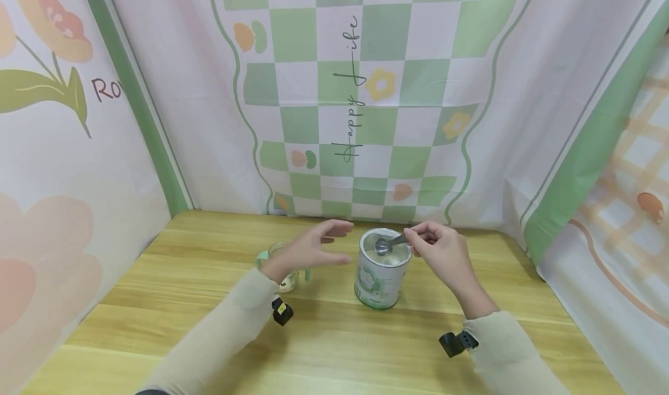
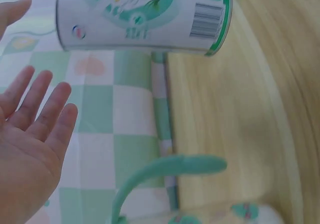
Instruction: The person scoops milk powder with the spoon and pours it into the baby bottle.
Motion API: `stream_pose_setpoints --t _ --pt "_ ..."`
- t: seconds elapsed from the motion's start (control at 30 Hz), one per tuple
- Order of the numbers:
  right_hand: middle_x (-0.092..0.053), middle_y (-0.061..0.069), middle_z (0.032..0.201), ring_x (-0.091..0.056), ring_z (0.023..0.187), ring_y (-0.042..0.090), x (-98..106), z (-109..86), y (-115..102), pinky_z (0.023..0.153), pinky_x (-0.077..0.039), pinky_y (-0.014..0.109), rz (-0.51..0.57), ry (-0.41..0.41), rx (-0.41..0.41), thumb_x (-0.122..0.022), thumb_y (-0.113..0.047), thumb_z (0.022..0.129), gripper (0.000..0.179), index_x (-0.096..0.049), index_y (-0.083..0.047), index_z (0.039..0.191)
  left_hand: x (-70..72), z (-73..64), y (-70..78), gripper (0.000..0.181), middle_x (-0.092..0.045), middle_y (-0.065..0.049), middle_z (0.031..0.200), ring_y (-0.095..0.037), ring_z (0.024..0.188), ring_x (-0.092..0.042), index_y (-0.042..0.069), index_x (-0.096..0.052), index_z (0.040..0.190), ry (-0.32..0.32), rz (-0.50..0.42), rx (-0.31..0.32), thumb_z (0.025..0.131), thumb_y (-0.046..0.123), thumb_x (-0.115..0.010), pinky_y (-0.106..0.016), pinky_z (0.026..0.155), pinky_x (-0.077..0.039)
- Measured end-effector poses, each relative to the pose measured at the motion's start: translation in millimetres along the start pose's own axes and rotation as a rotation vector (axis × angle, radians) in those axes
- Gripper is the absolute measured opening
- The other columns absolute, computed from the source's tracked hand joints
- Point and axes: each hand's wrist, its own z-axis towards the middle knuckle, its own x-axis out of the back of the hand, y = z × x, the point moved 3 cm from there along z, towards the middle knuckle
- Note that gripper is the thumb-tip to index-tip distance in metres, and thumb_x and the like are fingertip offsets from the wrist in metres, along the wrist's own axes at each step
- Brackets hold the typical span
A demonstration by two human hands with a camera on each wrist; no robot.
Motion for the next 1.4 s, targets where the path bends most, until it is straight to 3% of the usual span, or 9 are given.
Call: stream_pose_setpoints --t 0.23,0.43,0.57,0.9,1.17,1.4 --pt "-0.069 0.000 0.074 -0.062 0.064 0.015 -3.3 -1.2 -3.3 0.051 -0.049 0.027 -0.161 0.031 0.116 -0.068 -0.034 0.097 0.023 -0.073 -0.012 0.093 -19.7 8.0 -4.3 0.086 -0.044 0.002 0.151 -0.016 0.135 -0.045 0.017 -0.041 0.151 -0.006 -0.048 0.035 0.081 0.037 -0.086 -0.033 0.109 -0.039" --pt "-0.066 -0.006 0.070 -0.058 0.058 0.008 -7.8 0.0 -10.3 0.050 -0.048 0.025 -0.284 0.074 0.288 -0.075 -0.019 0.092 0.011 -0.072 -0.012 0.083 -34.7 16.3 -6.9 0.098 -0.037 -0.001 0.157 -0.020 0.140 -0.040 0.011 -0.030 0.157 0.009 -0.063 0.056 0.081 0.038 -0.086 -0.038 0.112 -0.037" --pt "-0.065 -0.007 0.069 -0.056 0.057 0.005 -11.8 0.6 -12.7 0.050 -0.048 0.024 -0.318 0.081 0.357 -0.077 -0.013 0.090 0.010 -0.072 -0.012 0.081 -44.3 18.6 -8.0 0.103 -0.034 0.000 0.159 -0.023 0.142 -0.037 0.014 -0.027 0.159 0.014 -0.100 0.094 0.079 0.041 -0.087 -0.041 0.112 -0.035" --pt "-0.066 -0.006 0.071 -0.060 0.062 0.008 -18.6 5.4 -14.0 0.053 -0.051 0.027 -0.380 0.024 0.380 -0.077 -0.010 0.089 0.012 -0.071 -0.013 0.079 -61.0 24.5 -13.7 0.108 -0.035 0.005 0.157 -0.014 0.140 -0.037 0.019 -0.025 0.159 0.035 -0.185 0.134 0.076 0.042 -0.089 -0.047 0.112 -0.034" --pt "-0.066 -0.006 0.071 -0.060 0.062 0.008 -24.0 8.0 -20.4 0.054 -0.052 0.028 -0.393 -0.070 0.369 -0.077 -0.009 0.089 0.014 -0.068 -0.013 0.079 -70.7 33.6 -15.0 0.112 -0.044 0.007 0.148 -0.013 0.128 -0.048 0.024 -0.020 0.161 0.047 -0.269 0.140 0.074 0.041 -0.090 -0.038 0.107 -0.039" --pt "-0.063 -0.007 0.070 -0.057 0.060 0.006 -31.6 7.0 -23.4 0.053 -0.050 0.026 -0.387 -0.129 0.357 -0.076 -0.008 0.090 0.015 -0.067 -0.012 0.078 -75.0 33.1 -10.2 0.107 -0.046 0.009 0.144 -0.013 0.126 -0.050 0.028 -0.024 0.159 0.053 -0.344 0.192 0.076 0.036 -0.090 -0.034 0.103 -0.042"
